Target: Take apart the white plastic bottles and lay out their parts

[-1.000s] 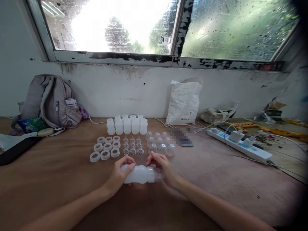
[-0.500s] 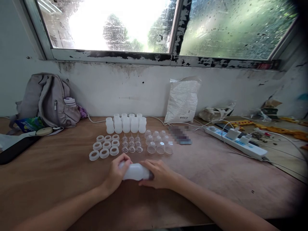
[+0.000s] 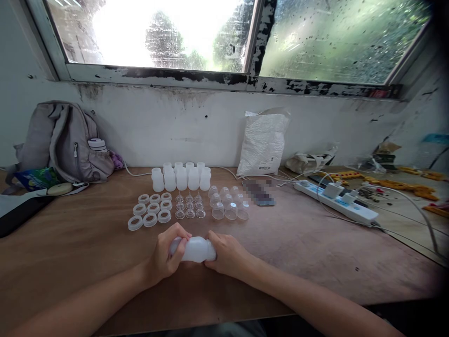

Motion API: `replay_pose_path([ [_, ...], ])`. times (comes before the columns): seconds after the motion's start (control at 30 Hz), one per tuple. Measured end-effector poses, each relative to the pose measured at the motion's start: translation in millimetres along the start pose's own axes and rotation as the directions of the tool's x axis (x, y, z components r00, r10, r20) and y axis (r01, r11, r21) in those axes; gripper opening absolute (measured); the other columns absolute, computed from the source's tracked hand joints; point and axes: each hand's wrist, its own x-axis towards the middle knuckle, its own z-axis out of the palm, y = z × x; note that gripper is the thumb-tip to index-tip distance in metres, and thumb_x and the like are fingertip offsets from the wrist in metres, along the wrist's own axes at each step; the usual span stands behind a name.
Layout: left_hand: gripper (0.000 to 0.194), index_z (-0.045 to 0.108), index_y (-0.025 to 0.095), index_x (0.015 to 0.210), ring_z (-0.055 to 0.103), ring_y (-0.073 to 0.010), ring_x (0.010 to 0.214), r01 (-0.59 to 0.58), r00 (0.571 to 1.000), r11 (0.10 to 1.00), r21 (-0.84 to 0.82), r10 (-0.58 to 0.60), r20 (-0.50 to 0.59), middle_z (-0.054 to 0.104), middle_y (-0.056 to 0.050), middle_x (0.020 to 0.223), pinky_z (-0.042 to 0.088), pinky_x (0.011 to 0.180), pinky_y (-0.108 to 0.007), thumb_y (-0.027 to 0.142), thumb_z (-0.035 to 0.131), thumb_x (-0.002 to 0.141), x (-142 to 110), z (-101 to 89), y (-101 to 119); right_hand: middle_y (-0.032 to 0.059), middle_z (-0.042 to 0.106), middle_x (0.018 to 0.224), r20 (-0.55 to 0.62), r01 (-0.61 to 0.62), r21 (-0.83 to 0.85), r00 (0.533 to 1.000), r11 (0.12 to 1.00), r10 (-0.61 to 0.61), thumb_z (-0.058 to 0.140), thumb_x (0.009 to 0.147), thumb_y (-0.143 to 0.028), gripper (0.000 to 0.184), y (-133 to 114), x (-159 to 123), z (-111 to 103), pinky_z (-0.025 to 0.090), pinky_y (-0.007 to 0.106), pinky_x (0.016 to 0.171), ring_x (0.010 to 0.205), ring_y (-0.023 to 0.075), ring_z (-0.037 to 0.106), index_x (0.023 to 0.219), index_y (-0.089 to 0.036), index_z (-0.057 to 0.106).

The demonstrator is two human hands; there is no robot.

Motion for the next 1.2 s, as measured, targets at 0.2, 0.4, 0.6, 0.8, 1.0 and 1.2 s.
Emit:
replay_pose_path([
  [0.2, 0.010, 0.051, 0.016, 0.077, 0.055, -0.0167, 0.067, -0.245, 0.970, 0.968, 0.048, 0.245, 0.006, 0.057, -0.007, 0.072, 0.045, 0.056, -0.028, 0.012, 0.044, 0.072, -9, 1.4, -10, 0.0092, 0.064, 0.079, 0.030, 0.000, 0.018, 1.000, 1.000, 0.000, 0.059, 0.061, -0.028, 0.029, -7, -9, -3, 0.037, 0.027, 0.057, 0.071, 0.0241, 0.060, 0.085, -0.015, 0.051],
  [0.4, 0.014, 0.053, 0.017, 0.079, 0.055, -0.0156, 0.062, -0.321, 0.947, 0.945, 0.066, 0.317, 0.055, 0.059, -0.009, 0.075, 0.043, 0.050, -0.026, 0.010, 0.046, 0.069, -9, -2.9, -7, 0.0073, 0.065, 0.076, 0.059, -0.020, 0.039, 0.998, 0.999, 0.018, 0.060, 0.059, -0.032, 0.030, -10, -11, -4, 0.033, 0.026, 0.053, 0.067, 0.0228, 0.060, 0.085, -0.017, 0.053],
  [0.6, 0.009, 0.052, 0.017, 0.071, 0.055, -0.0163, 0.063, -0.138, 0.990, 0.990, -0.010, 0.138, 0.020, 0.058, -0.008, 0.072, 0.044, 0.055, -0.027, 0.019, 0.045, 0.075, -7, -0.8, -2, 0.0058, 0.063, 0.071, 0.061, -0.027, 0.105, 0.998, 0.994, 0.020, 0.062, 0.056, -0.031, 0.031, -9, -8, -6, 0.031, 0.023, 0.047, 0.061, 0.0197, 0.058, 0.082, -0.016, 0.055],
  [0.8, 0.023, 0.049, 0.016, 0.067, 0.053, -0.0151, 0.064, 0.249, 0.966, 0.961, -0.120, -0.256, -0.048, 0.056, -0.003, 0.068, 0.042, 0.060, -0.026, 0.030, 0.038, 0.081, -2, 5.2, 5, 0.0034, 0.062, 0.069, 0.045, -0.052, 0.251, 0.998, 0.967, 0.042, 0.061, 0.057, -0.034, 0.027, -10, -2, -5, 0.031, 0.020, 0.045, 0.057, 0.0160, 0.056, 0.076, -0.016, 0.055],
  [1.0, 0.015, 0.046, 0.017, 0.068, 0.054, -0.0155, 0.066, 0.116, 0.992, 0.990, -0.077, -0.119, -0.030, 0.054, -0.004, 0.070, 0.042, 0.061, -0.026, 0.023, 0.040, 0.080, -9, 4.4, 2, 0.0030, 0.061, 0.064, 0.068, -0.059, 0.225, 0.997, 0.973, 0.045, 0.062, 0.053, -0.030, 0.026, -11, -5, -3, 0.032, 0.021, 0.043, 0.053, 0.0153, 0.054, 0.073, -0.016, 0.055],
  [1.2, 0.006, 0.044, 0.017, 0.071, 0.055, -0.0161, 0.069, -0.060, 0.998, 0.997, -0.048, 0.061, 0.015, 0.050, -0.003, 0.070, 0.044, 0.060, -0.027, 0.013, 0.042, 0.075, -11, 0.7, 3, 0.0038, 0.062, 0.067, 0.044, -0.026, 0.182, 0.999, 0.983, 0.018, 0.062, 0.053, -0.031, 0.030, -8, -9, 3, 0.035, 0.022, 0.046, 0.055, 0.0167, 0.056, 0.078, -0.017, 0.056],
])
